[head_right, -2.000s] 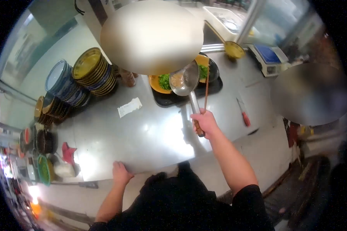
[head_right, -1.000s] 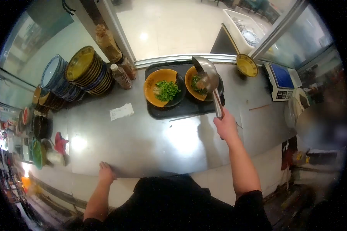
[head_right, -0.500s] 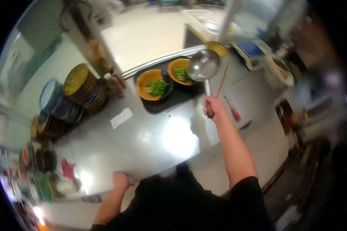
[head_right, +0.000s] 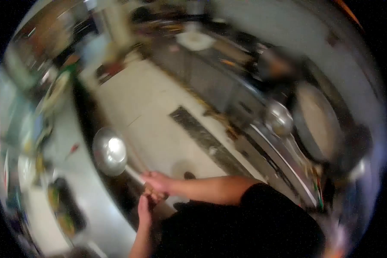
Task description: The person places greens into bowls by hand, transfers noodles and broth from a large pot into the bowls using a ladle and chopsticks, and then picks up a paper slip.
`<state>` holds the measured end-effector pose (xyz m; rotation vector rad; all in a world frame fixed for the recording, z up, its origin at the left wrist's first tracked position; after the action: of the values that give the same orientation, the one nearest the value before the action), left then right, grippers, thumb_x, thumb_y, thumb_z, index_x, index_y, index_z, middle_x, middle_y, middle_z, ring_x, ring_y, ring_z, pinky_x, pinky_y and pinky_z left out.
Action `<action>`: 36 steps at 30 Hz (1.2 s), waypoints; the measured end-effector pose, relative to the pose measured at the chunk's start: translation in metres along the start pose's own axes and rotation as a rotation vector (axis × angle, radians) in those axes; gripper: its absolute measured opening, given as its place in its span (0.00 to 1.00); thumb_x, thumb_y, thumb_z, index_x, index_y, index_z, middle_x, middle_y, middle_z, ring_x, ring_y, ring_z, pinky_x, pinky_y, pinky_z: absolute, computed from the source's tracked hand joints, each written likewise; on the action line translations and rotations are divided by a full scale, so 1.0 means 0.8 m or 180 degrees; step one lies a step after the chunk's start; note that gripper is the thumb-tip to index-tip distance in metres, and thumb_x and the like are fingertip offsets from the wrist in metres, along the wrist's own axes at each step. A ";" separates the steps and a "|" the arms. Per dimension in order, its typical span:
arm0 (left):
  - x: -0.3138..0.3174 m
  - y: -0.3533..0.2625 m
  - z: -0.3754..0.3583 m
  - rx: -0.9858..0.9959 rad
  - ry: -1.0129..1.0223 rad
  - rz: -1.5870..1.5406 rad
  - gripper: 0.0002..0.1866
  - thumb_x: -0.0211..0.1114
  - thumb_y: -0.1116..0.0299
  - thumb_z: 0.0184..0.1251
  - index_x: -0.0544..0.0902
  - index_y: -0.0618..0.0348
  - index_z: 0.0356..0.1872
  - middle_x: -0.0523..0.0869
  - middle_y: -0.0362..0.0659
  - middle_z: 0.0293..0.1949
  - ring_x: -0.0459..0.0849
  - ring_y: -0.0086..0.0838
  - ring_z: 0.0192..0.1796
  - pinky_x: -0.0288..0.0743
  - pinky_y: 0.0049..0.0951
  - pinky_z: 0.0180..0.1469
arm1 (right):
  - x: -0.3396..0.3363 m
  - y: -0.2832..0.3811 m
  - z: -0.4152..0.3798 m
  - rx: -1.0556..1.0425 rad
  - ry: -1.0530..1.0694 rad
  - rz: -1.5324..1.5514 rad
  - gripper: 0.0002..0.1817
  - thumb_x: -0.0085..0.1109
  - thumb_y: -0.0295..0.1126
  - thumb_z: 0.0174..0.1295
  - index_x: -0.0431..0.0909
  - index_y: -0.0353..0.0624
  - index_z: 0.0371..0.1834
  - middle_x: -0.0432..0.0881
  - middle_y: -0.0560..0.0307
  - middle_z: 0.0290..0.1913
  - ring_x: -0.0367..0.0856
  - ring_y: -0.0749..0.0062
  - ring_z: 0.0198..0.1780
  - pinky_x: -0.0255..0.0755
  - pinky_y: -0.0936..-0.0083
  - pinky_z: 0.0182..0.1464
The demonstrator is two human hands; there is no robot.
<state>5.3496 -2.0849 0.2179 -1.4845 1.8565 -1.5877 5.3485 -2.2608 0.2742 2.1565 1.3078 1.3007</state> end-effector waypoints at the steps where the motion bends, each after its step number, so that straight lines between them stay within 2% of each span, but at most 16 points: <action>1: 0.052 0.004 0.015 0.0046 0.0091 0.0343 0.15 0.54 0.63 0.72 0.73 0.62 0.54 0.79 0.42 0.44 0.77 0.25 0.44 0.71 0.26 0.48 | -0.026 0.004 -0.040 -0.0227 -0.0230 -0.0087 0.17 0.41 0.50 0.72 0.66 0.50 0.51 0.75 0.58 0.25 0.69 0.77 0.13 0.60 0.80 0.11; 4: 0.210 0.012 0.035 -0.0032 0.0629 0.0802 0.15 0.60 0.70 0.64 0.72 0.63 0.50 0.78 0.42 0.41 0.76 0.24 0.42 0.71 0.23 0.44 | -0.120 0.004 -0.146 -0.1092 -0.0507 0.0247 0.20 0.42 0.50 0.72 0.72 0.45 0.45 0.75 0.60 0.27 0.71 0.76 0.16 0.65 0.79 0.14; 7: 0.346 0.069 0.047 0.0472 0.0855 0.0728 0.20 0.61 0.68 0.64 0.72 0.67 0.53 0.80 0.45 0.39 0.80 0.28 0.36 0.74 0.25 0.34 | -0.259 -0.020 -0.201 -0.2018 -0.0924 -0.0996 0.20 0.42 0.49 0.73 0.74 0.44 0.48 0.76 0.61 0.29 0.74 0.79 0.25 0.71 0.78 0.25; 8: 0.391 0.076 0.045 0.0094 0.1293 0.0594 0.23 0.64 0.66 0.59 0.72 0.68 0.53 0.80 0.46 0.42 0.80 0.31 0.41 0.75 0.28 0.40 | -0.292 -0.011 -0.256 -0.2080 -0.1033 -0.0917 0.20 0.42 0.49 0.73 0.74 0.44 0.48 0.76 0.61 0.29 0.74 0.79 0.25 0.71 0.78 0.25; 10: 0.469 0.126 0.063 -0.0032 0.1130 0.0558 0.27 0.65 0.64 0.54 0.72 0.67 0.54 0.80 0.47 0.44 0.79 0.34 0.45 0.75 0.33 0.45 | -0.359 0.005 -0.386 -0.0915 -0.1653 -0.0511 0.20 0.43 0.48 0.72 0.75 0.46 0.53 0.77 0.60 0.31 0.76 0.79 0.30 0.72 0.79 0.33; 11: 0.518 0.139 0.065 -0.0301 0.1260 0.0242 0.22 0.63 0.71 0.54 0.72 0.65 0.51 0.80 0.50 0.46 0.80 0.39 0.50 0.73 0.36 0.54 | -0.408 -0.001 -0.437 -0.1025 -0.1871 -0.0708 0.20 0.46 0.46 0.72 0.75 0.46 0.56 0.79 0.56 0.35 0.78 0.76 0.34 0.74 0.76 0.40; 12: 0.569 0.163 0.068 -0.0500 0.1384 -0.0013 0.22 0.63 0.68 0.54 0.73 0.64 0.50 0.80 0.47 0.43 0.81 0.37 0.45 0.76 0.36 0.48 | -0.486 -0.045 -0.440 -0.1936 -0.2417 -0.1086 0.18 0.50 0.44 0.70 0.76 0.45 0.54 0.82 0.54 0.39 0.80 0.69 0.38 0.75 0.70 0.45; 15: 0.693 0.226 0.063 -0.1510 0.1392 -0.0364 0.19 0.61 0.68 0.57 0.73 0.62 0.50 0.79 0.44 0.38 0.79 0.31 0.34 0.76 0.31 0.35 | -0.605 -0.065 -0.640 -0.1199 -0.3452 -0.1060 0.24 0.52 0.49 0.67 0.74 0.41 0.56 0.82 0.48 0.49 0.81 0.61 0.50 0.73 0.68 0.52; 16: 0.726 0.246 0.071 -0.1906 0.1564 -0.0707 0.19 0.60 0.69 0.58 0.72 0.62 0.50 0.78 0.43 0.35 0.77 0.28 0.28 0.73 0.29 0.29 | -0.658 -0.094 -0.683 -0.1433 -0.3941 -0.1336 0.25 0.49 0.53 0.68 0.72 0.45 0.56 0.81 0.49 0.48 0.81 0.62 0.32 0.76 0.64 0.41; 17: 0.757 0.263 0.074 -0.2300 0.1724 -0.1058 0.18 0.59 0.70 0.59 0.72 0.61 0.51 0.77 0.41 0.33 0.74 0.25 0.22 0.70 0.27 0.22 | -0.700 -0.107 -0.737 -0.1241 -0.3813 -0.0503 0.24 0.47 0.52 0.68 0.72 0.45 0.55 0.80 0.48 0.46 0.81 0.63 0.35 0.76 0.64 0.43; 22: 0.900 0.305 0.062 -0.1983 0.1435 -0.0238 0.21 0.59 0.71 0.59 0.70 0.61 0.55 0.77 0.41 0.27 0.70 0.24 0.16 0.67 0.24 0.15 | -0.866 -0.164 -0.932 -0.1840 -0.5596 -0.1852 0.17 0.44 0.39 0.71 0.77 0.42 0.52 0.82 0.47 0.42 0.81 0.57 0.42 0.74 0.66 0.44; 25: 0.972 0.303 0.060 -0.1643 0.1433 0.0172 0.25 0.60 0.71 0.58 0.67 0.60 0.58 0.76 0.41 0.25 0.70 0.24 0.14 0.68 0.24 0.14 | -0.910 -0.115 -1.009 -0.0806 -0.5713 -0.1892 0.15 0.46 0.36 0.69 0.77 0.43 0.53 0.82 0.45 0.41 0.82 0.51 0.42 0.75 0.62 0.45; 27: 0.995 0.306 0.077 -0.1629 0.1509 0.0282 0.24 0.59 0.71 0.59 0.67 0.61 0.58 0.76 0.42 0.25 0.70 0.24 0.14 0.67 0.24 0.14 | -0.938 -0.093 -1.030 0.0260 -0.5519 -0.2898 0.16 0.45 0.35 0.67 0.75 0.50 0.55 0.83 0.42 0.40 0.83 0.47 0.43 0.77 0.56 0.46; 31: 1.045 0.320 0.115 -0.1558 0.1597 0.0582 0.20 0.57 0.74 0.60 0.70 0.61 0.55 0.75 0.42 0.24 0.69 0.23 0.13 0.64 0.21 0.12 | -0.986 -0.038 -1.014 0.0580 -0.5217 -0.3809 0.16 0.49 0.32 0.61 0.79 0.51 0.51 0.84 0.46 0.37 0.84 0.49 0.41 0.78 0.57 0.45; 35: 1.077 0.323 0.160 -0.1526 0.1634 0.0624 0.09 0.54 0.77 0.61 0.72 0.57 0.42 0.75 0.42 0.24 0.70 0.23 0.13 0.64 0.20 0.11 | -1.012 0.060 -0.957 0.0728 -0.4437 -0.4456 0.10 0.53 0.29 0.54 0.85 0.42 0.30 0.85 0.46 0.33 0.85 0.53 0.36 0.79 0.60 0.41; 36: 1.083 0.323 0.175 -0.1534 0.1681 0.0607 0.07 0.54 0.77 0.61 0.72 0.57 0.40 0.75 0.42 0.24 0.70 0.23 0.14 0.64 0.19 0.11 | -1.024 0.079 -0.933 0.0915 -0.4328 -0.4436 0.10 0.53 0.29 0.54 0.86 0.44 0.32 0.85 0.48 0.34 0.85 0.54 0.37 0.79 0.61 0.40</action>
<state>4.9492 -2.9051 0.2806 -1.0468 2.7396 -1.6197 4.6291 -3.1058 0.2757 1.0214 1.5888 -0.7810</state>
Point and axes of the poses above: each hand's wrist, its own z-axis towards the middle knuckle, its own x-axis out of the palm, y = z × x, the point moved 1 cm from there along z, towards the middle knuckle
